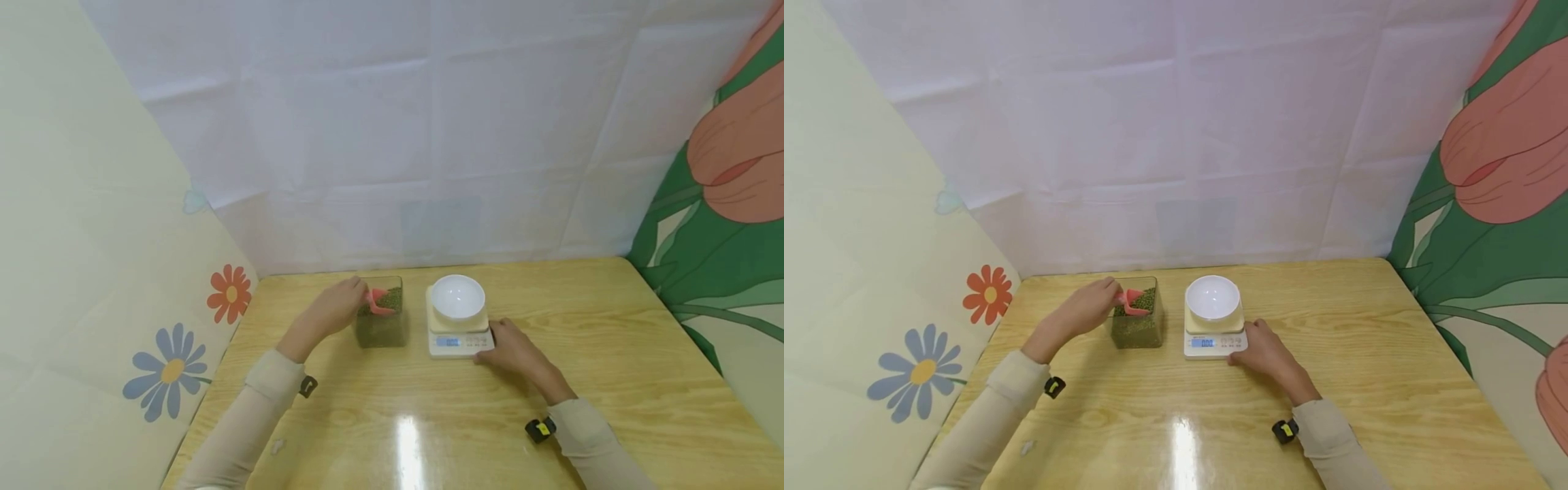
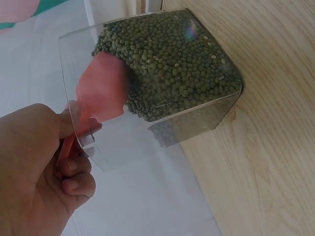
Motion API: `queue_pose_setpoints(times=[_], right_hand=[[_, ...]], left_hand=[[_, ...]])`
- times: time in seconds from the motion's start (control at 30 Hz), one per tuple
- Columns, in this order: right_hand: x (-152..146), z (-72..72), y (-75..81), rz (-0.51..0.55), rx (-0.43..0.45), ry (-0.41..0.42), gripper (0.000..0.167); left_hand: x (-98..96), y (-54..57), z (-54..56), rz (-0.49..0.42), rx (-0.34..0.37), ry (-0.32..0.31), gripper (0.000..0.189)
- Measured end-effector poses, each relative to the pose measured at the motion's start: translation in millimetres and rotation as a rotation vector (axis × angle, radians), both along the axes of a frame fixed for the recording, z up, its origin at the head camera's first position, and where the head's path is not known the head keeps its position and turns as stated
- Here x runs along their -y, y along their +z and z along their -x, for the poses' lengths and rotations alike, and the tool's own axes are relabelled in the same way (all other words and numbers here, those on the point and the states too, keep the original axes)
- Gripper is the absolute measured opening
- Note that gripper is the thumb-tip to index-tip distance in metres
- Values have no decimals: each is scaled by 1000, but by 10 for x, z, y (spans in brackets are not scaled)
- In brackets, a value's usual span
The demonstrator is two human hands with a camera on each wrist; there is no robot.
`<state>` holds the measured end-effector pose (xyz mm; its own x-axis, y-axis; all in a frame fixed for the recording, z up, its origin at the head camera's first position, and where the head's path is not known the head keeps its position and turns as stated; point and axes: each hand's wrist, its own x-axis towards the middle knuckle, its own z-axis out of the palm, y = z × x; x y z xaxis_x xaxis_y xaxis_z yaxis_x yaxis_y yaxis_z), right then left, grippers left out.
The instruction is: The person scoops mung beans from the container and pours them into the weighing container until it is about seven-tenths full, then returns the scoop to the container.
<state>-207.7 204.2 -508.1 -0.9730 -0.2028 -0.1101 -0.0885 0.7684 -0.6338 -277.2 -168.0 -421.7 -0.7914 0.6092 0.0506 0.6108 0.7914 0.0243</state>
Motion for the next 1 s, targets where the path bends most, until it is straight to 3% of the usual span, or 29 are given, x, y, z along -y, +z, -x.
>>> queue_pose_setpoints(times=[0.2, 1.0], right_hand=[[-6, -7, -17, 1, 5, 0, 79], [-9, -3, -28, 3, 4, -1, 81]], left_hand=[[23, 9, -15, -58, 19, -17, 14], [45, -5, 19, -72, 43, 8, 17]])
